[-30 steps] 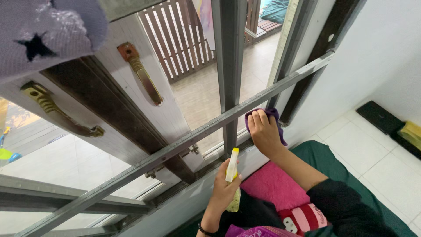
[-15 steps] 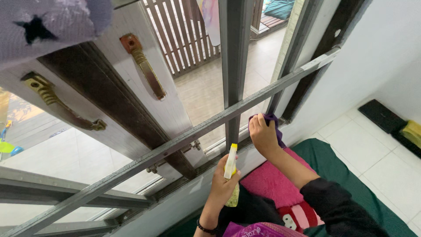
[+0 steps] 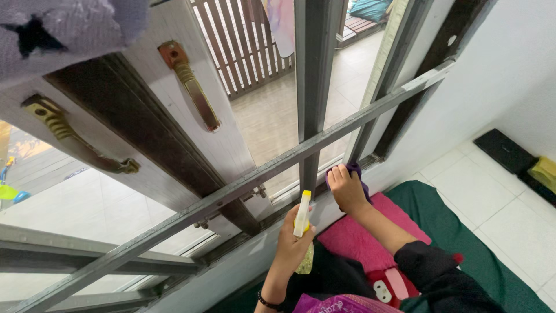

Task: The person sits on a mat and cleans a metal window frame using a spray bottle and a purple cloth. They spray the frame and wipe it repeatedly, focusing on the horizontal and vertical bars.

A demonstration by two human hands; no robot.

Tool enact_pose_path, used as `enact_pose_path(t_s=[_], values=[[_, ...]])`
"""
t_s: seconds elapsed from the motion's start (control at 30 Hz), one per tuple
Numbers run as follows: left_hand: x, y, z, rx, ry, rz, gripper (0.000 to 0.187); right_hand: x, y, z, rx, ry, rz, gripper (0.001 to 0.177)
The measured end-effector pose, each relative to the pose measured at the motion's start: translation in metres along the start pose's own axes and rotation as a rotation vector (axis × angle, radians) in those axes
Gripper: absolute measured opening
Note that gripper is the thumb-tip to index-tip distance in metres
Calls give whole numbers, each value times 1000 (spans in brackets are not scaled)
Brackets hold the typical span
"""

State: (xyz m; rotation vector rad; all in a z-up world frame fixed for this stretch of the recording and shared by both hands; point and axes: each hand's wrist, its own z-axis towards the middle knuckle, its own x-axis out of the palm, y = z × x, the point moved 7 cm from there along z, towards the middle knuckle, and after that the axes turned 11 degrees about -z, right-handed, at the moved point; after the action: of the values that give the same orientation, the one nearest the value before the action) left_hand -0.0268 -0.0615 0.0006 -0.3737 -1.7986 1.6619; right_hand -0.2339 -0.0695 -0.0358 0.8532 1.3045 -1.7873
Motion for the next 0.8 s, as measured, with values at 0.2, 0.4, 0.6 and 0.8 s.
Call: enact_pose_path(t_s=[0.2,0.4,0.6,0.8], values=[[11,0,4,-35,35,-80,49,-70,-35,10,84,-396,15,37],[14,1,5,-9,35,-33,49,-5,-10,-1,13,-322,-132,29],[8,2,4,-14,22,-4,47,52,17,-19,-131,-209,-84,21],[6,11,7,-11,22,-36,49,4,-1,-19,-85,-344,106,26]])
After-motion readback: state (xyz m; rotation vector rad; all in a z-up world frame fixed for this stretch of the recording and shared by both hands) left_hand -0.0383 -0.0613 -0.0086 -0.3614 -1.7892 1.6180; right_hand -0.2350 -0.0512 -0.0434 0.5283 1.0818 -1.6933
